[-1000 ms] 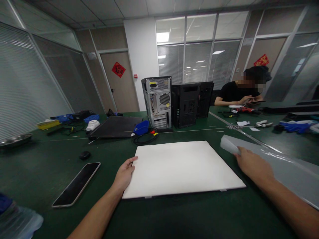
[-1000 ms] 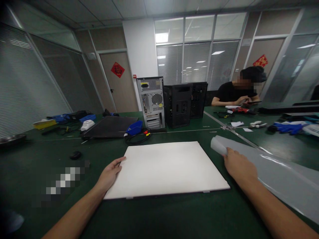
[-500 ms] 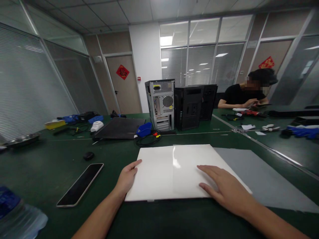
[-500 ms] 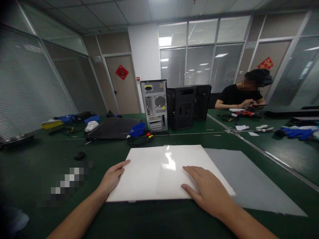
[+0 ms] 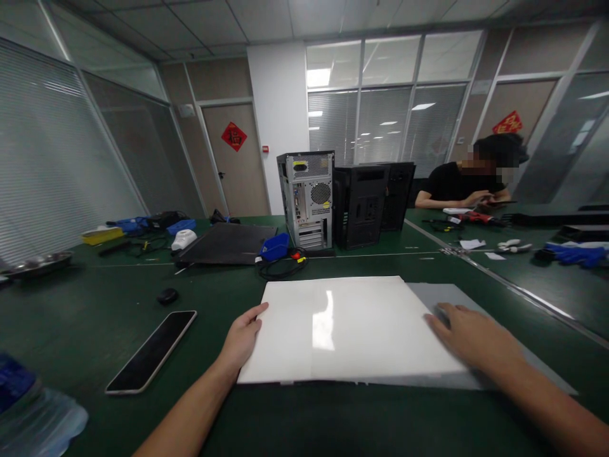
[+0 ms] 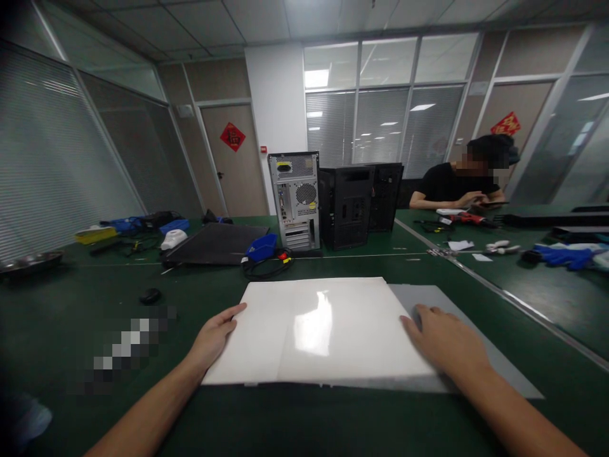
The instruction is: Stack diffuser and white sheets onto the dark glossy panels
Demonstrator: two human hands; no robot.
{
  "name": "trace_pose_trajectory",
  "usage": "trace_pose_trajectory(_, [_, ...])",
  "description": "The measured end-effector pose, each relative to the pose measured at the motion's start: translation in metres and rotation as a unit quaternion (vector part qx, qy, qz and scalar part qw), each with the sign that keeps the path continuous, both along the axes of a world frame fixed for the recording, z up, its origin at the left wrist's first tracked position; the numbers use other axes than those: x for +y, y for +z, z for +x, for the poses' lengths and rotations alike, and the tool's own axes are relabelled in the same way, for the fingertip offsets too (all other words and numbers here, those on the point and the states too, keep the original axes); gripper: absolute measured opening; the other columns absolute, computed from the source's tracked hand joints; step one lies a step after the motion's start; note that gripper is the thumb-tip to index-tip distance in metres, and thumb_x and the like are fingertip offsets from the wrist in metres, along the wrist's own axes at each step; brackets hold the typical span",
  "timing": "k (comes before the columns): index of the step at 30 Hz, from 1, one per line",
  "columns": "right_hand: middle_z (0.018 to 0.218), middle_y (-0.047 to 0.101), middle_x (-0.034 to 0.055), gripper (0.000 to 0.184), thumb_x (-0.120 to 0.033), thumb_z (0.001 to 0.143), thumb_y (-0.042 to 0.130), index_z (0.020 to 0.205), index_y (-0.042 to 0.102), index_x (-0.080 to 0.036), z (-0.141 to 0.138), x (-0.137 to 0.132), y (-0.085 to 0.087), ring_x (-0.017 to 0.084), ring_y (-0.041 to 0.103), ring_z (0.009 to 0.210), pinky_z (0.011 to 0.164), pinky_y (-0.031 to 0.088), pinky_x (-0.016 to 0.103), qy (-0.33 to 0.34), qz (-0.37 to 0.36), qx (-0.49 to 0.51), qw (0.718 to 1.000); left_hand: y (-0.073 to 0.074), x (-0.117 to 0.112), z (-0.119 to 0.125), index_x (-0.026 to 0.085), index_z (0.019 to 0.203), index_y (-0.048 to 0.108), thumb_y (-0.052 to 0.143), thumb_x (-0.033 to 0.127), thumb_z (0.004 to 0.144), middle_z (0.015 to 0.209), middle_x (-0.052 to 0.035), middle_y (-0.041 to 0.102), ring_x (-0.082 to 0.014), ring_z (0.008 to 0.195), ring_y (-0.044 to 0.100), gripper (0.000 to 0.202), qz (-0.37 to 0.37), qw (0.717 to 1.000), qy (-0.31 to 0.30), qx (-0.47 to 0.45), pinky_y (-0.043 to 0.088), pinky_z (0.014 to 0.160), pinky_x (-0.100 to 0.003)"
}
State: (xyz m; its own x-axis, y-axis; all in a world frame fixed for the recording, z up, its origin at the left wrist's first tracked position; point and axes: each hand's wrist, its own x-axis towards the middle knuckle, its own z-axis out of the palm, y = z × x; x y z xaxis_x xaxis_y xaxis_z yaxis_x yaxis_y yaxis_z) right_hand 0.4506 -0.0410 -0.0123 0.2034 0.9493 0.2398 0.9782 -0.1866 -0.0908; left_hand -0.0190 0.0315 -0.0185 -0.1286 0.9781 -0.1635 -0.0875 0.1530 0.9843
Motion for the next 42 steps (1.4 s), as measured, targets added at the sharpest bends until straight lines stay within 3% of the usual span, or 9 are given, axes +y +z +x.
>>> trace_pose_trajectory(2, [0.12, 0.061, 0.0102, 0.065, -0.066, 0.087, 0.028, 0.128, 0.054, -0.023, -0.009, 0.002, 0.002, 0.027, 0.061, 0.1, 0.085, 0.049, 0.046, 0.029, 0.005, 0.019, 0.999, 0.001, 0.0, 0.001, 0.016, 0.103, 0.071, 0.061, 0.008, 0.064, 0.095, -0.0061, 0.074, -0.0135, 0.064, 0.062, 0.041, 0.01, 1.0, 0.001, -0.002, 0.045, 0.06, -0.023])
trace_pose_trajectory(5, [0.131, 0.054, 0.0039, 0.061, -0.064, 0.088, 0.029, 0.132, 0.05, -0.027, -0.017, 0.004, 0.006, 0.024, 0.055, 0.114, 0.097, 0.045, 0.042, 0.06, 0.02, 0.038, 0.997, 0.002, 0.0, 0.001, 0.016, 0.1, 0.071, 0.061, 0.007, 0.064, 0.102, -0.0061, 0.073, -0.0142, 0.071, 0.064, 0.038, 0.021, 1.0, 0.0, -0.005, 0.046, 0.063, -0.023])
trace_pose_trajectory(13, [0.119, 0.062, 0.0051, 0.058, -0.062, 0.088, 0.031, 0.112, 0.066, -0.023, -0.017, 0.003, 0.001, 0.026, 0.058, 0.107, 0.093, 0.046, 0.046, 0.102, -0.009, 0.051, 0.993, -0.002, 0.0, 0.001, 0.017, 0.104, 0.068, 0.064, 0.01, 0.062, 0.095, -0.0057, 0.072, -0.0168, 0.079, 0.066, 0.042, 0.027, 0.999, -0.014, -0.016, 0.047, 0.07, -0.025])
trace_pose_trajectory(24, [0.128, 0.057, 0.0043, 0.056, -0.06, 0.089, 0.035, 0.126, 0.058, -0.024, -0.041, 0.001, -0.005, 0.025, 0.05, 0.12, 0.107, 0.036, 0.049, 0.21, -0.008, 0.047, 0.977, -0.009, 0.003, -0.003, 0.017, 0.106, 0.065, 0.074, 0.017, 0.058, 0.11, -0.0091, 0.068, -0.0173, 0.078, 0.065, 0.049, 0.044, 0.997, -0.043, -0.039, 0.048, 0.072, -0.03])
trace_pose_trajectory(29, [0.14, 0.045, 0.0027, 0.056, -0.061, 0.089, 0.036, 0.134, 0.049, -0.03, -0.042, -0.001, -0.007, 0.027, 0.041, 0.129, 0.107, 0.032, 0.054, 0.245, -0.028, 0.045, 0.968, -0.008, 0.002, -0.003, 0.015, 0.108, 0.064, 0.071, 0.016, 0.059, 0.103, -0.0097, 0.071, -0.0179, 0.077, 0.066, 0.05, 0.042, 0.998, -0.038, -0.036, 0.049, 0.071, -0.03])
trace_pose_trajectory(42, [0.148, 0.034, 0.0003, 0.058, -0.062, 0.089, 0.036, 0.141, 0.037, -0.037, -0.042, -0.003, -0.012, 0.027, 0.032, 0.135, 0.11, 0.028, 0.054, 0.251, -0.043, 0.005, 0.967, -0.007, 0.004, -0.002, 0.015, 0.107, 0.065, 0.059, 0.007, 0.058, 0.1, -0.0073, 0.071, -0.0162, 0.072, 0.065, 0.05, 0.023, 0.999, -0.023, -0.036, 0.047, 0.068, -0.027])
